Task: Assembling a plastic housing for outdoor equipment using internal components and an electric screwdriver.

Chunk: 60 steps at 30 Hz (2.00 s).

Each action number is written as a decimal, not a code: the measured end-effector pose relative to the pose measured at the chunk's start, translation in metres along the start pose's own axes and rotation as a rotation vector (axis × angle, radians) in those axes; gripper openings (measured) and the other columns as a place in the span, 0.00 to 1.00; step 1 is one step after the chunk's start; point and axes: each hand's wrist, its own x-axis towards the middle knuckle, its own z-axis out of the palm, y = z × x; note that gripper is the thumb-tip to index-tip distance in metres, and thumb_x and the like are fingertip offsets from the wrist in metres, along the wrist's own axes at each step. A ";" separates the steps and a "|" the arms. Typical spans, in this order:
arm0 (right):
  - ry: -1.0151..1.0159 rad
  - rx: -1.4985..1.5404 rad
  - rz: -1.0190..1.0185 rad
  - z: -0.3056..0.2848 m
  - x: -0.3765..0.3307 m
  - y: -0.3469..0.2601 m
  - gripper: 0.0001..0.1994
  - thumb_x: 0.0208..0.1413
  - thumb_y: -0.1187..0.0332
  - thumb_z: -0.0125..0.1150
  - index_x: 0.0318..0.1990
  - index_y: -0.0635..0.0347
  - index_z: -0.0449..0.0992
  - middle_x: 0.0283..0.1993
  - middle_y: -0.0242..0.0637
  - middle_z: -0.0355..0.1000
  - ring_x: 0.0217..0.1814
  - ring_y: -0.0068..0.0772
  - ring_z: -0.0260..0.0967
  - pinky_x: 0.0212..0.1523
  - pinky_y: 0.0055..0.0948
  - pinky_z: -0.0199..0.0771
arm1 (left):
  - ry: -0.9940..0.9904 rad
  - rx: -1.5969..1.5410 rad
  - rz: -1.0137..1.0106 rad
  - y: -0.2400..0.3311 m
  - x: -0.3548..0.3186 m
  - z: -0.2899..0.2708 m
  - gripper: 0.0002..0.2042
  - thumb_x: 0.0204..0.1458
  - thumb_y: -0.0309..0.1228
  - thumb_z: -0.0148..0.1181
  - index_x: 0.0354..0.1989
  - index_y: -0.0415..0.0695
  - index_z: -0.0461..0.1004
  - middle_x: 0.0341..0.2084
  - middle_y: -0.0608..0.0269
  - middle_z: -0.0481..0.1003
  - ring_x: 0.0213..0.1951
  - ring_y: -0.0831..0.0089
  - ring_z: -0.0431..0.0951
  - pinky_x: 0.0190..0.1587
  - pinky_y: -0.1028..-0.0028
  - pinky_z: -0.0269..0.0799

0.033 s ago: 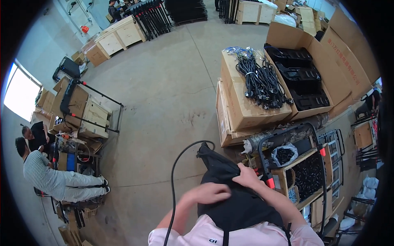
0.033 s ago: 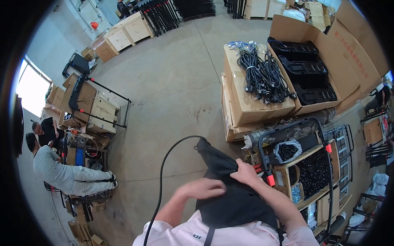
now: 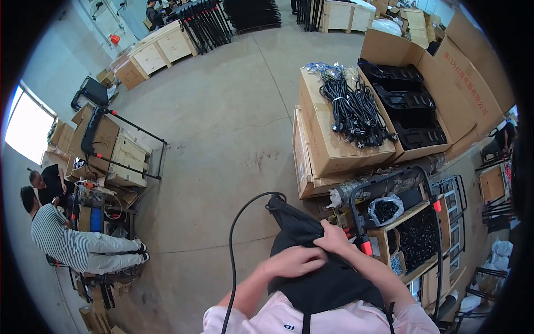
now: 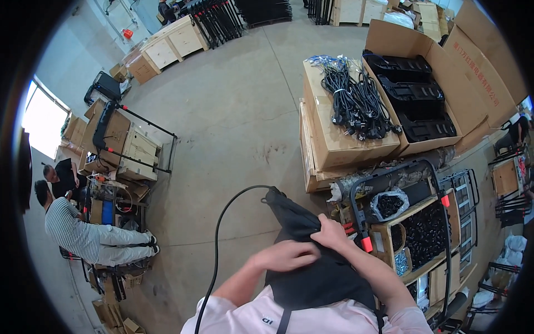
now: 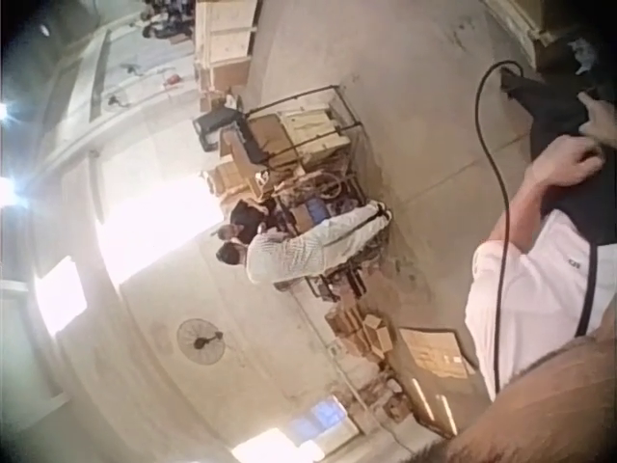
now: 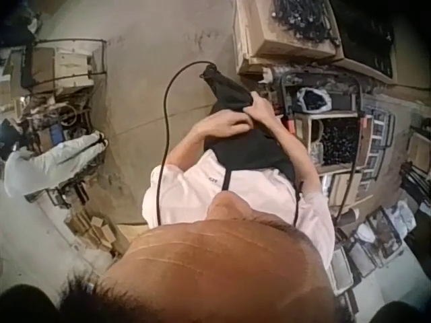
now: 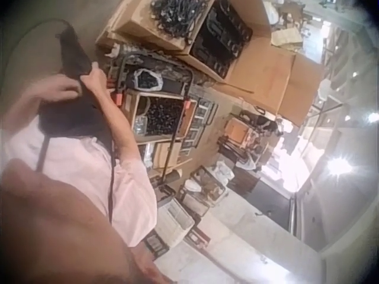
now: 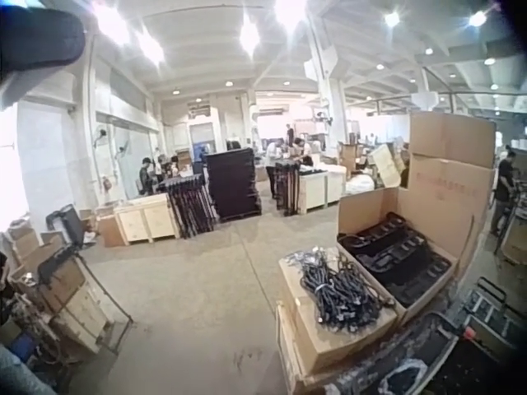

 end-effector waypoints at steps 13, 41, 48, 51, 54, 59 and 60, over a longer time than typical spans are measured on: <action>0.091 -0.398 -0.311 0.022 -0.007 -0.060 0.24 0.49 0.61 0.69 0.53 0.59 0.70 0.46 0.55 0.77 0.39 0.61 0.81 0.40 0.54 0.83 | 0.392 0.814 -0.192 0.035 0.279 -0.220 0.22 0.63 0.49 0.54 0.52 0.45 0.81 0.43 0.48 0.84 0.48 0.48 0.84 0.48 0.52 0.80; 0.030 -0.019 -0.292 0.046 -0.040 -0.002 0.27 0.50 0.67 0.70 0.57 0.57 0.68 0.50 0.57 0.73 0.50 0.64 0.79 0.51 0.55 0.81 | 1.250 -0.863 -0.059 -0.068 -0.068 -0.047 0.08 0.73 0.38 0.52 0.46 0.46 0.69 0.24 0.69 0.63 0.29 0.70 0.69 0.46 0.62 0.76; 0.042 0.272 -0.343 0.067 -0.045 0.000 0.30 0.52 0.64 0.72 0.63 0.55 0.68 0.55 0.52 0.73 0.58 0.60 0.74 0.59 0.52 0.76 | 1.130 -0.840 0.188 0.005 -0.076 -0.046 0.07 0.73 0.33 0.50 0.50 0.45 0.70 0.34 0.64 0.72 0.36 0.69 0.71 0.48 0.62 0.71; 0.059 0.333 -0.359 0.075 -0.052 0.002 0.30 0.52 0.63 0.73 0.63 0.55 0.70 0.55 0.51 0.73 0.59 0.59 0.74 0.59 0.50 0.75 | 1.249 -0.498 0.172 0.022 -0.089 -0.055 0.06 0.72 0.31 0.53 0.51 0.43 0.70 0.33 0.65 0.72 0.33 0.73 0.73 0.43 0.65 0.76; 0.048 0.363 -0.391 0.082 -0.059 0.003 0.30 0.54 0.61 0.73 0.63 0.55 0.70 0.56 0.51 0.73 0.59 0.59 0.74 0.60 0.49 0.75 | 1.296 -0.204 -0.026 0.009 -0.119 -0.076 0.10 0.71 0.30 0.54 0.55 0.41 0.67 0.31 0.67 0.70 0.30 0.76 0.72 0.36 0.69 0.76; 0.016 0.399 -0.363 0.087 -0.084 -0.006 0.31 0.55 0.57 0.74 0.65 0.53 0.70 0.58 0.51 0.72 0.62 0.58 0.72 0.62 0.49 0.74 | 1.380 -0.585 -0.012 0.025 -0.139 -0.076 0.13 0.72 0.32 0.52 0.60 0.41 0.65 0.27 0.70 0.63 0.26 0.76 0.66 0.32 0.71 0.71; 0.011 0.403 -0.365 0.091 -0.087 -0.005 0.31 0.55 0.57 0.74 0.65 0.53 0.70 0.58 0.51 0.72 0.62 0.58 0.72 0.62 0.49 0.74 | 1.399 -0.707 0.052 0.031 -0.140 -0.075 0.13 0.72 0.33 0.53 0.60 0.43 0.67 0.26 0.72 0.61 0.25 0.77 0.64 0.30 0.72 0.66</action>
